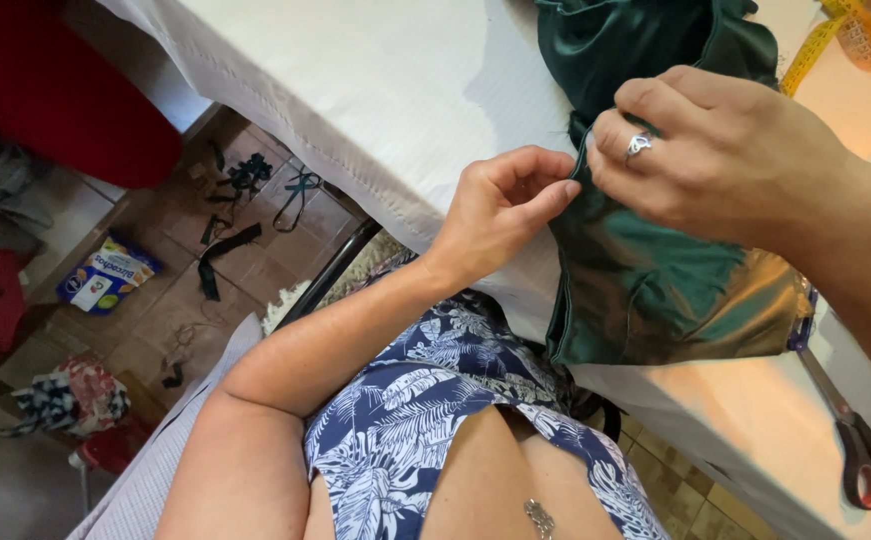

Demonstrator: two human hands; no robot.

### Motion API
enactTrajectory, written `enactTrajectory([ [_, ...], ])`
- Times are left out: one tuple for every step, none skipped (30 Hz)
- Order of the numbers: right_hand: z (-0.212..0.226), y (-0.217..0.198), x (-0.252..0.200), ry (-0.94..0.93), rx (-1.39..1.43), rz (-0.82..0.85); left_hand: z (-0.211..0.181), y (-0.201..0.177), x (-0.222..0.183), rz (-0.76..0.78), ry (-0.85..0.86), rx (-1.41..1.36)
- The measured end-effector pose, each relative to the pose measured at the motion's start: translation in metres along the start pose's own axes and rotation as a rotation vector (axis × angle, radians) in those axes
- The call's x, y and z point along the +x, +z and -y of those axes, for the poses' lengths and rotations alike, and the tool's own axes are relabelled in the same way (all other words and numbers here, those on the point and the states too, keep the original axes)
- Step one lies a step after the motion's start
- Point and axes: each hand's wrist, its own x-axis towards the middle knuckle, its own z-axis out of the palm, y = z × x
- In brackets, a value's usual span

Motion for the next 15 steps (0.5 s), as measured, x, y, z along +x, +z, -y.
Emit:
enactTrajectory([
  [0.000, 0.002, -0.001, 0.000, 0.000, 0.001, 0.000, 0.000, 0.000, 0.001, 0.000, -0.001],
  [0.000, 0.004, -0.002, 0.006, 0.020, -0.015, 0.000, 0.000, 0.000, 0.000, 0.001, 0.005],
  [0.000, 0.006, -0.003, 0.011, 0.039, -0.030, -0.001, 0.001, 0.000, -0.002, 0.002, 0.011],
  [0.001, 0.007, -0.004, 0.012, 0.039, -0.029, -0.001, 0.001, 0.000, -0.001, 0.002, 0.010],
  [0.001, 0.009, -0.005, 0.013, 0.043, -0.032, 0.000, 0.001, 0.000, -0.006, 0.005, 0.024],
  [0.001, 0.011, -0.006, 0.014, 0.047, -0.034, 0.000, 0.000, 0.000, -0.011, 0.009, 0.038],
  [0.002, 0.011, -0.007, 0.014, 0.047, -0.034, -0.003, 0.000, -0.001, -0.010, 0.009, 0.038],
  [0.003, 0.011, -0.007, 0.031, 0.056, -0.050, -0.005, 0.000, -0.001, -0.007, 0.009, 0.062],
  [0.004, 0.011, -0.008, 0.049, 0.065, -0.066, -0.007, 0.000, -0.001, -0.003, 0.010, 0.086],
  [0.005, 0.011, -0.009, 0.049, 0.065, -0.066, -0.007, 0.000, -0.001, -0.002, 0.010, 0.085],
  [0.005, 0.012, -0.009, 0.057, 0.085, -0.089, -0.007, 0.000, -0.001, 0.001, 0.009, 0.094],
  [0.006, 0.012, -0.010, 0.065, 0.106, -0.112, -0.007, 0.000, -0.001, 0.005, 0.009, 0.103],
  [0.006, 0.014, -0.010, 0.066, 0.105, -0.111, -0.008, -0.001, -0.001, 0.007, 0.009, 0.104],
  [0.007, 0.016, -0.011, 0.069, 0.124, -0.120, -0.008, -0.001, -0.001, 0.009, 0.015, 0.110],
  [0.008, 0.017, -0.013, 0.072, 0.144, -0.128, -0.009, -0.001, -0.002, 0.011, 0.020, 0.115],
])
